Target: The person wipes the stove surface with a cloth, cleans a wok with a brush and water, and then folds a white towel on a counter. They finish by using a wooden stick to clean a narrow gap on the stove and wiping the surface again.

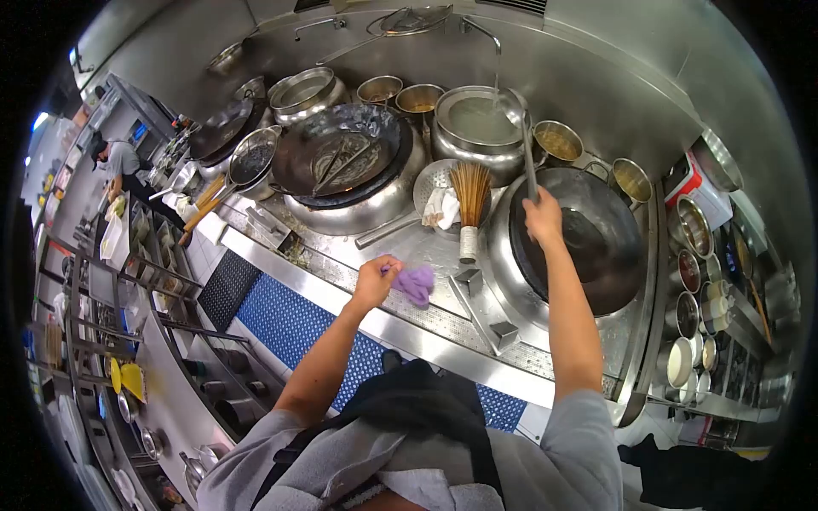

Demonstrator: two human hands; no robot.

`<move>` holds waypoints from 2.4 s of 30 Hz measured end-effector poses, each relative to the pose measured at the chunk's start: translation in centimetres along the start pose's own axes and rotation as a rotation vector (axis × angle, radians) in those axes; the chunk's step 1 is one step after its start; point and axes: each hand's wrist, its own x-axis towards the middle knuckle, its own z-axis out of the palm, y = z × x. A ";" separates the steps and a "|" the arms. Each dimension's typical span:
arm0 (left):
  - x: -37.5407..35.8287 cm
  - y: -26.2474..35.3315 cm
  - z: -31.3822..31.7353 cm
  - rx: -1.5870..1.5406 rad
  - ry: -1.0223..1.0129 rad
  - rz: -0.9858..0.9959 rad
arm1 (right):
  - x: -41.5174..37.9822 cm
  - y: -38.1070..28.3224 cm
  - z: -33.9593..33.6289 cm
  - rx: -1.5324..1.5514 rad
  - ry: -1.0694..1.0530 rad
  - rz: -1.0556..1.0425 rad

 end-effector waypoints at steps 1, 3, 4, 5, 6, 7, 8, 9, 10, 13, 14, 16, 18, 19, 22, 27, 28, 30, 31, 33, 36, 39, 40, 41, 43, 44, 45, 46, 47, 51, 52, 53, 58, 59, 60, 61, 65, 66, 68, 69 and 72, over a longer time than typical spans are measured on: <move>0.3 0.5 -0.5 -0.015 -0.014 -0.001 | 2.2 0.3 2.2 -0.034 0.014 -0.053; 1.0 1.1 -1.1 -0.063 -0.050 -0.010 | 5.4 0.3 4.7 0.162 -0.117 0.074; 1.9 0.3 -0.9 -0.182 -0.042 0.022 | 5.9 -0.3 5.2 0.255 -0.184 0.134; 2.8 -0.7 -0.7 -0.300 -0.031 0.047 | 5.8 -0.7 5.4 0.458 -0.203 0.200; 3.6 -1.5 -0.7 -0.417 -0.018 0.067 | 5.1 -1.7 5.4 0.662 -0.221 0.271; 4.4 -1.1 -1.0 -0.542 -0.059 -0.023 | 4.2 -2.5 5.4 0.866 -0.235 0.350; 5.0 -0.1 -1.4 -0.667 -0.098 -0.123 | 3.6 -2.3 4.9 0.963 -0.310 0.348; 5.3 0.9 -2.0 -0.758 -0.185 -0.194 | 2.7 -1.8 4.5 1.063 -0.383 0.355; 6.2 0.5 -1.6 -0.701 -0.193 -0.195 | 0.8 -2.4 4.2 1.133 -0.419 0.368; 9.5 -1.8 2.7 -0.739 -0.041 -0.250 | -5.1 -5.7 2.3 1.198 -0.488 0.359; 10.5 -2.0 3.6 -0.653 -0.004 -0.260 | -7.4 -6.2 1.7 1.195 -0.504 0.354; 11.8 -2.5 5.3 -0.477 0.064 -0.283 | -11.4 -6.5 0.4 1.156 -0.506 0.370; 13.1 -3.7 7.4 -0.325 0.022 -0.319 | -15.2 -6.9 -0.7 1.122 -0.490 0.410; 13.4 -4.2 8.4 -0.248 -0.001 -0.337 | -17.2 -7.1 -1.1 1.108 -0.468 0.445; 13.3 -1.0 7.6 -0.077 -0.132 -0.452 | -21.6 -6.8 -1.9 0.923 -0.411 0.483; 16.7 -5.1 10.5 0.097 -0.109 -0.292 | -24.8 -5.8 -3.7 0.435 -0.375 0.302; 16.6 -5.0 10.2 0.010 -0.141 -0.278 | -24.4 -5.5 -3.9 0.387 -0.340 0.268; 16.3 -3.0 8.4 -0.250 -0.216 -0.285 | -22.7 -5.1 -3.8 0.318 -0.273 0.206; 16.0 -1.7 7.2 -0.422 -0.255 -0.295 | -20.8 -5.2 -3.5 0.286 -0.285 0.148; 14.6 -2.6 7.3 -0.315 -0.296 -0.151 | -16.0 -5.1 -1.7 0.218 -0.230 0.067; 10.6 -1.4 6.0 0.281 -0.243 0.078 | -6.9 -4.1 1.8 0.162 -0.147 -0.021; 6.9 -5.7 7.8 0.652 -0.316 -0.286 | 0.6 -4.3 4.3 -0.184 -0.019 -0.056; 6.2 -5.5 7.2 0.599 -0.339 -0.336 | 2.4 -4.4 5.0 -0.183 0.003 -0.054; 5.6 -5.2 6.6 0.543 -0.369 -0.390 | 3.9 -4.1 5.6 -0.186 0.021 -0.044; 5.9 -4.5 5.6 0.356 -0.277 -0.354 | 6.6 -3.4 5.5 0.185 -0.139 0.109; 5.8 -4.3 5.1 0.262 -0.234 -0.340 | 7.4 -2.9 5.1 0.369 -0.224 0.189; 6.0 -4.5 4.9 0.107 -0.177 -0.358 | 7.1 -3.0 4.8 0.513 -0.238 0.233; 6.7 -4.7 4.8 -0.050 -0.116 -0.370 | 6.4 -3.3 4.4 0.658 -0.254 0.272; 7.7 -4.9 4.5 -0.206 -0.055 -0.377 | 5.7 -3.6 3.8 0.803 -0.270 0.309; 9.2 1.7 0.6 -1.093 -0.141 -0.427 | 0.9 -4.9 0.9 1.018 -0.360 0.314; 9.3 4.1 -0.7 -1.143 -0.206 -0.416 | -1.0 -5.7 0.0 1.059 -0.409 0.303; 9.4 5.4 -1.3 -1.192 -0.267 -0.414 | -3.1 -6.4 -0.8 1.100 -0.459 0.302; 11.5 1.1 3.5 -0.822 -0.292 -0.450 | -13.4 -7.0 -2.6 1.083 -0.479 0.352; 11.6 0.4 4.6 -0.699 -0.276 -0.459 | -15.1 -6.2 -2.9 1.048 -0.473 0.367; 11.5 -0.3 5.5 -0.572 -0.259 -0.420 | -16.7 -5.2 -3.2 1.113 -0.536 0.389; 11.6 -0.3 6.0 -0.360 -0.252 -0.423 | -18.6 -4.3 -3.1 1.051 -0.435 0.425; 13.6 -1.5 8.4 0.304 -0.228 -0.316 | -25.1 -2.9 -3.8 0.875 -0.413 0.436; 14.1 -1.4 9.1 0.419 -0.219 -0.259 | -26.2 -2.5 -4.1 0.789 -0.377 0.431; 15.0 -1.4 9.8 0.471 -0.315 -0.197 | -27.6 -1.8 -4.9 0.612 -0.317 0.310; 14.8 -1.5 10.0 0.500 -0.367 -0.168 | -28.3 -1.4 -5.2 0.526 -0.286 0.256; 14.0 1.0 8.0 0.059 -0.373 -0.199 | -29.1 1.8 -7.9 0.285 -0.051 0.169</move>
